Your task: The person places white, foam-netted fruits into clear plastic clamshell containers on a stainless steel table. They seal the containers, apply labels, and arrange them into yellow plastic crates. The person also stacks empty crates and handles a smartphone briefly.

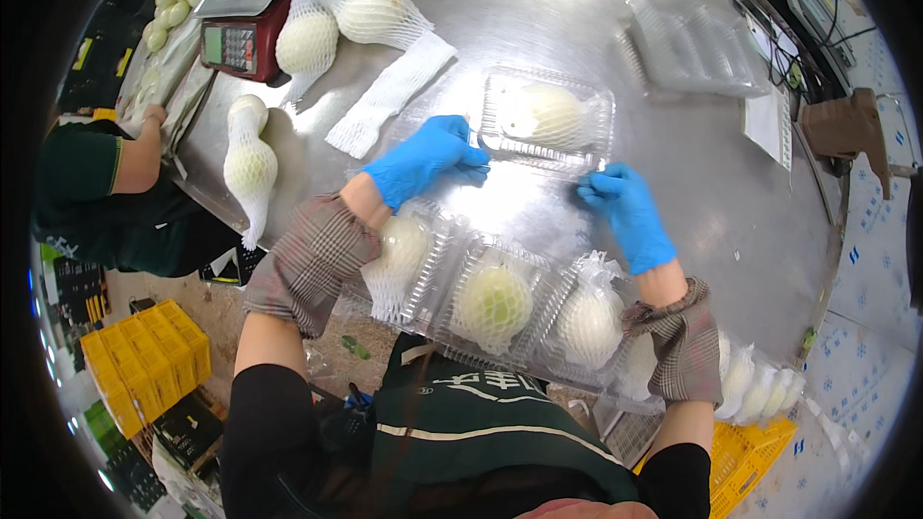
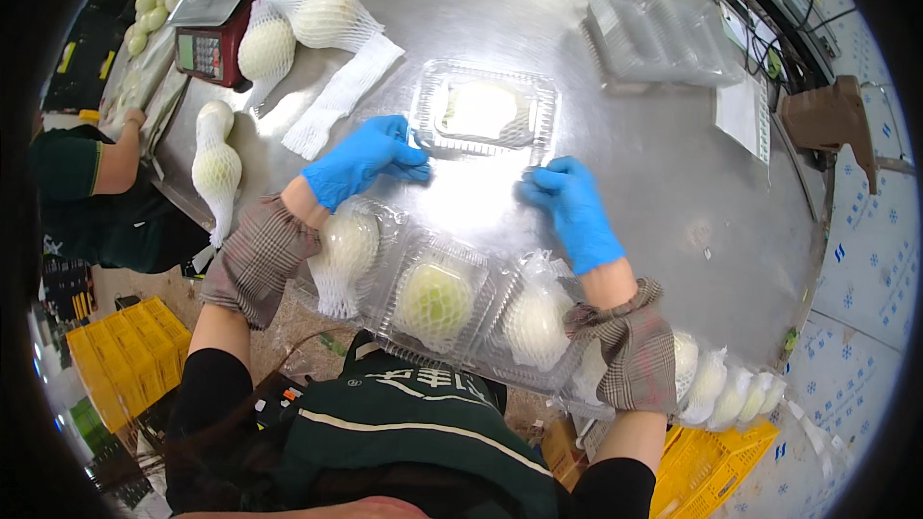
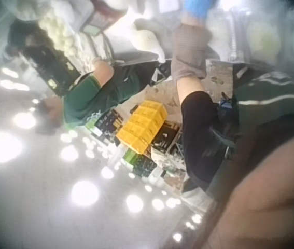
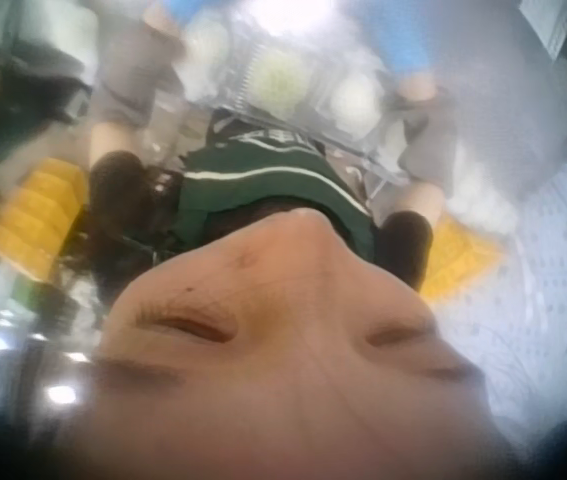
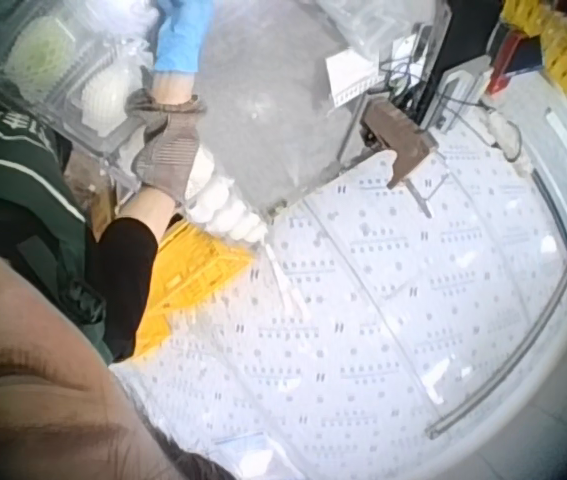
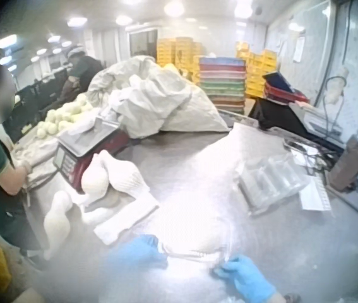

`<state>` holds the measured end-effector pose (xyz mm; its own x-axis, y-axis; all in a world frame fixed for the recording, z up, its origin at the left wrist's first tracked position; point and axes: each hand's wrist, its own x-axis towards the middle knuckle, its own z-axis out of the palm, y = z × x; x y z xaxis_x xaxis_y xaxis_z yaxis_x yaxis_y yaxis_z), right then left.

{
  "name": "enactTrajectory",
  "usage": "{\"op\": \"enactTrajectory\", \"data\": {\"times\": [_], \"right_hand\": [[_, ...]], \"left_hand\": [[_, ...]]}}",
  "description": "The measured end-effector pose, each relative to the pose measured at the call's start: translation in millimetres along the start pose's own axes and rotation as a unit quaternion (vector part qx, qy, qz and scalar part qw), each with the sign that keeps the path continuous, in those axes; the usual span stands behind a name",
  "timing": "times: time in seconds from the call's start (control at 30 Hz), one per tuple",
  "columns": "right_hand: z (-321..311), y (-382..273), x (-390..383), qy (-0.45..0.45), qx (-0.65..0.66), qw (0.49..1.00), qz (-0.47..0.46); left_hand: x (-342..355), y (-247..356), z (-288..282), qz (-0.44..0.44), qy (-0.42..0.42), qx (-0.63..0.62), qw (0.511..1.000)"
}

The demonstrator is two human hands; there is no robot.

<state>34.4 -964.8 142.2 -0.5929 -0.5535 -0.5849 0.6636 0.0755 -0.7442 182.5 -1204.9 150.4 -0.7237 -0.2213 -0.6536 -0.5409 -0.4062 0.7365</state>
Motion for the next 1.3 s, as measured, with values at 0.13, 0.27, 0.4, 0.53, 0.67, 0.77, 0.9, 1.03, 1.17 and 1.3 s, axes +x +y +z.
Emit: {"op": "enactTrajectory", "data": {"times": [0.13, 0.27, 0.4, 0.53, 0.67, 0.77, 0.9, 1.03, 1.17, 1.3], "right_hand": [[-67.2, -15.1, 24.5, -0.039, -0.141, 0.989, -0.035], [-189.5, -79.5, 4.0, 0.024, -0.242, 0.969, -0.04], [-301.1, -130.3, 17.6, 0.204, -0.589, 0.753, -0.21], [-97.1, -138.0, 63.5, 0.13, -0.517, 0.684, -0.499], [-59.5, -141.2, 129.0, 0.132, -0.728, 0.533, -0.411], [-68.2, -152.0, 150.3, 0.138, -0.72, 0.582, -0.352], [-89.2, -174.7, 131.5, 0.136, -0.623, 0.667, -0.385], [-74.8, -202.5, 115.4, 0.118, -0.476, 0.672, -0.555], [21.0, -124.6, 44.6, -0.062, -0.522, 0.586, -0.616], [32.2, -40.9, 8.1, -0.191, -0.674, 0.505, -0.505]], "left_hand": [[-10.3, 3.6, 33.3, 0.03, -0.063, 0.092, 0.993], [11.5, 11.8, -9.4, 0.232, -0.01, 0.361, 0.903], [38.3, 88.4, -120.5, 0.481, 0.32, 0.68, 0.452], [74.6, 105.0, -168.3, 0.307, 0.382, 0.685, 0.539], [101.6, 131.3, -126.3, 0.193, 0.362, 0.741, 0.532], [86.7, 148.5, -130.5, 0.312, 0.411, 0.631, 0.58], [53.0, 167.2, -124.4, 0.475, 0.244, 0.136, 0.835], [-32.6, 137.2, -55.1, 0.397, 0.018, -0.268, 0.878], [-42.9, 77.2, -22.5, 0.335, -0.229, -0.458, 0.791], [-21.9, 55.9, 37.1, 0.237, -0.007, -0.299, 0.924]]}}
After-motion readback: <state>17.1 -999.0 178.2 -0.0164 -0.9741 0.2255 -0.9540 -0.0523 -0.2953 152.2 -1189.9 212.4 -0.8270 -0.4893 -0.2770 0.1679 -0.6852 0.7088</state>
